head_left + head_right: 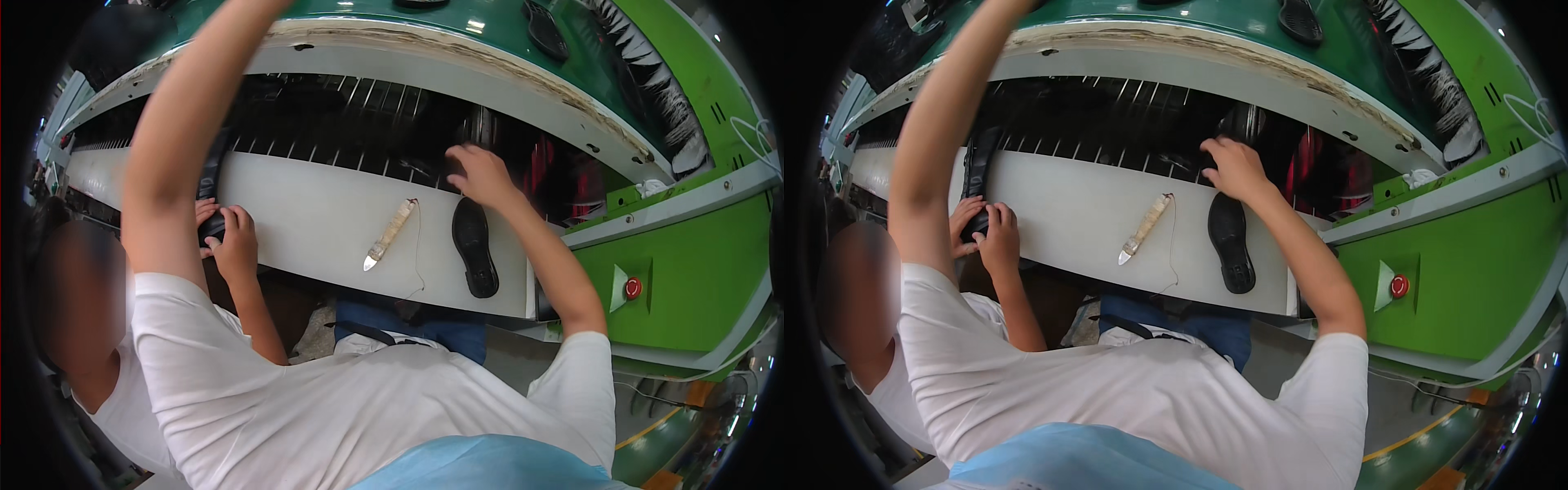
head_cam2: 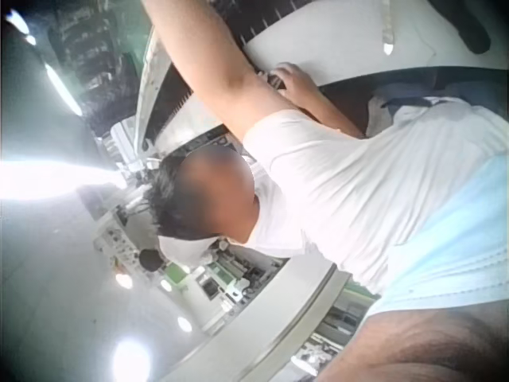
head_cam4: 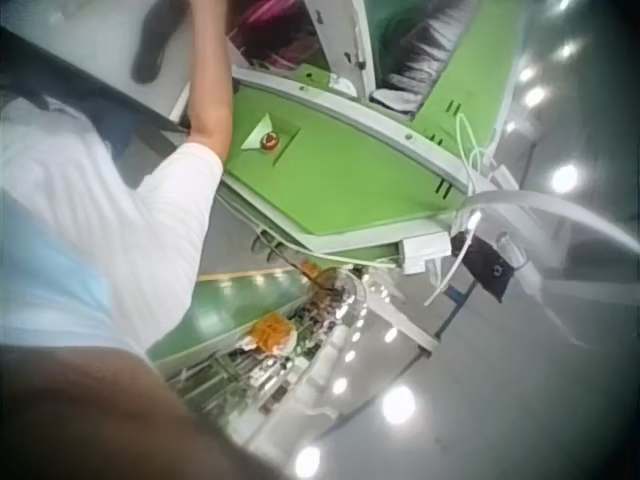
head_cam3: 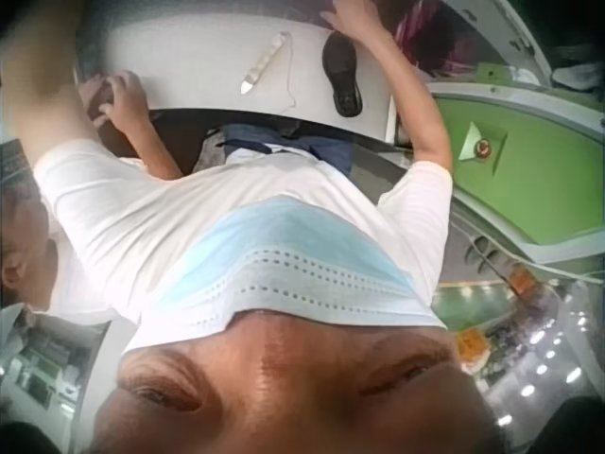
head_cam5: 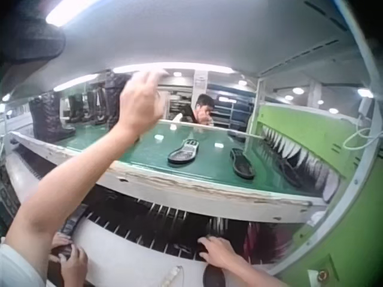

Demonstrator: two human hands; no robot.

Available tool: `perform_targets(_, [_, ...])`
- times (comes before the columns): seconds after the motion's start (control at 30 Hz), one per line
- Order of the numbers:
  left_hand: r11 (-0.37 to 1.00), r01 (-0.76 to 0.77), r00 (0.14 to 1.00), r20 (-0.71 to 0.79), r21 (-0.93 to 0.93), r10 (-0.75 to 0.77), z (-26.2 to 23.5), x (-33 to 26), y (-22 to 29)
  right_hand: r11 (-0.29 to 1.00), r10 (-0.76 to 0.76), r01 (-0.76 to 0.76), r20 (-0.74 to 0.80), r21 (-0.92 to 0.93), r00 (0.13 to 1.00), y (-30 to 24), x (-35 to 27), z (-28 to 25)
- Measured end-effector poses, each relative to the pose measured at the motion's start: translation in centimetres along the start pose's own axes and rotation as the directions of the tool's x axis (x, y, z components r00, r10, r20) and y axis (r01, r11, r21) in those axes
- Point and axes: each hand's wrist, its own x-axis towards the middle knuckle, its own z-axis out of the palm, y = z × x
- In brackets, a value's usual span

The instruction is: The person inspects black leather boots on a factory assembly line. They pick up each boot, rotate it to check the sole and upper, and place it back on the conveyor belt. The process is repeated for multiple boots throughout the clip.

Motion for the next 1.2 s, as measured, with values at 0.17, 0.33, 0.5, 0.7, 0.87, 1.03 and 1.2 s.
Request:
perform_targets(0.17, [0.889, -0.011, 0.956, 0.256, -0.457, 0.144, 6.0, -9.7, 11.6, 0.997, -0.053, 0.055, 0.031, -0.048, 0.998, 1.1, 6.2, 5.4])
perform_targets(0.33, [0.959, 0.024, 0.974, 0.222, -0.283, 0.041, 5.7, -10.4, 13.7, 0.966, 0.096, -0.039, 0.214, -0.255, 0.972, -2.6, 10.6, 9.7])
perform_targets(0.5, [0.971, 0.005, 0.979, 0.199, -0.240, 0.044, 5.4, -10.2, 14.0, 0.945, 0.090, -0.059, 0.082, -0.322, 0.993, -0.4, 12.5, 13.2])
perform_targets(0.7, [0.985, 0.018, 0.982, 0.190, -0.174, 0.015, 5.1, -11.3, 13.7, 0.917, 0.219, -0.229, -0.069, -0.325, 0.973, 2.7, 11.4, 4.7])
perform_targets(0.87, [0.977, 0.031, 0.985, 0.175, -0.210, 0.007, 5.4, -10.6, 14.3, 0.975, -0.053, -0.073, -0.535, -0.212, 0.844, 5.9, 5.9, -0.5])
perform_targets(1.03, [0.968, 0.072, 0.994, 0.101, -0.241, -0.048, 5.0, -11.0, 14.2, 0.991, 0.070, 0.009, -0.576, 0.133, 0.814, 1.1, 0.7, -2.0])
perform_targets(1.2, [0.823, 0.096, 0.991, -0.023, -0.560, -0.131, 0.9, -13.6, 22.1, 0.943, 0.150, 0.103, -0.682, 0.316, 0.715, -3.0, -5.4, -4.8])
